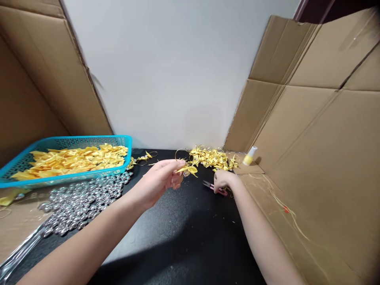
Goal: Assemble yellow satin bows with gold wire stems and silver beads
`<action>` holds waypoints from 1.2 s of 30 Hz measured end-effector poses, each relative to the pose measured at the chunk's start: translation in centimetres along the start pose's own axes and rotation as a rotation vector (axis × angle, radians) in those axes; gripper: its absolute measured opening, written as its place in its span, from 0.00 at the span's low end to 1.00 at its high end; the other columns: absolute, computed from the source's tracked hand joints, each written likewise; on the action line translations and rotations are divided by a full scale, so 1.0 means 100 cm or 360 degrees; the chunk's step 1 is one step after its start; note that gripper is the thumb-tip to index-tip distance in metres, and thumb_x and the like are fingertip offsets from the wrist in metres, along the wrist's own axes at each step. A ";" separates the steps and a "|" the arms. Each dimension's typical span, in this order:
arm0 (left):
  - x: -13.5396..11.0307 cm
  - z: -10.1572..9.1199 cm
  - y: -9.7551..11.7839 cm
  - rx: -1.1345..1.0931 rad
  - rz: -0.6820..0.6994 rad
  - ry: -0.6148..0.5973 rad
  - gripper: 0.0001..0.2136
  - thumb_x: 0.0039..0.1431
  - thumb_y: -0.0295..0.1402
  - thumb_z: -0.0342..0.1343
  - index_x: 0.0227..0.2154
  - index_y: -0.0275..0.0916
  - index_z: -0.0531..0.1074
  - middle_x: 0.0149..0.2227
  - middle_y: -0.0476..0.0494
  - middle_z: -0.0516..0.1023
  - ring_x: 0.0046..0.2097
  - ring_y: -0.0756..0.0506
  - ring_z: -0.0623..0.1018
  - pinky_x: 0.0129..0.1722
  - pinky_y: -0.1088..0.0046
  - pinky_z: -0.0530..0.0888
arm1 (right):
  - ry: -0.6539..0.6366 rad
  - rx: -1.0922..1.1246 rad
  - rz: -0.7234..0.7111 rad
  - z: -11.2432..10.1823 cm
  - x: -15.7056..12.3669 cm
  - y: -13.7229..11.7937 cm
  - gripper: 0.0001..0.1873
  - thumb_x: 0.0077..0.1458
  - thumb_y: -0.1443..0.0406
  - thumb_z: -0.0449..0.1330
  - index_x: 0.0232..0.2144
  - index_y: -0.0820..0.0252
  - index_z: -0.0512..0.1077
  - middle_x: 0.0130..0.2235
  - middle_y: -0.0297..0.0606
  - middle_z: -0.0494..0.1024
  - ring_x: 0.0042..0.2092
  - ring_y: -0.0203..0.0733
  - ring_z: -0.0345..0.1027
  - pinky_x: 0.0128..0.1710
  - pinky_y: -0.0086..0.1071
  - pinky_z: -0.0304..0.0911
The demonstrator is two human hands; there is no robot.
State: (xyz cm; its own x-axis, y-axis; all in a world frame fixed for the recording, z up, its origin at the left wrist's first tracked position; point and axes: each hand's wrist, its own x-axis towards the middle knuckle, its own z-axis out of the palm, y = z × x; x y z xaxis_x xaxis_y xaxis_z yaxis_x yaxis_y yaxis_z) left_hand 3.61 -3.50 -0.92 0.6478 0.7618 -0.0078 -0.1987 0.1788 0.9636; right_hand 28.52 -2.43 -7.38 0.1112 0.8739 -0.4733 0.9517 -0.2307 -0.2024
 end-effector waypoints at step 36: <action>-0.021 0.010 0.017 -0.0280 0.0163 -0.0100 0.16 0.60 0.35 0.54 0.18 0.38 0.62 0.17 0.55 0.55 0.22 0.53 0.56 0.24 0.78 0.62 | 0.1755 0.0293 -0.1447 -0.022 -0.113 -0.063 0.18 0.65 0.53 0.48 0.33 0.58 0.68 0.29 0.34 0.75 0.28 0.34 0.64 0.31 0.31 0.58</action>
State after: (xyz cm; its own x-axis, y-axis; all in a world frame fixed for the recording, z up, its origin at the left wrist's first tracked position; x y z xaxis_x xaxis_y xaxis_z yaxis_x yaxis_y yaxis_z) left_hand 2.62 -5.42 0.98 0.6612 0.7421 0.1099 -0.3876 0.2126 0.8970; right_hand 21.88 -9.86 1.12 -0.2613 0.6050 0.7522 0.7716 0.5991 -0.2139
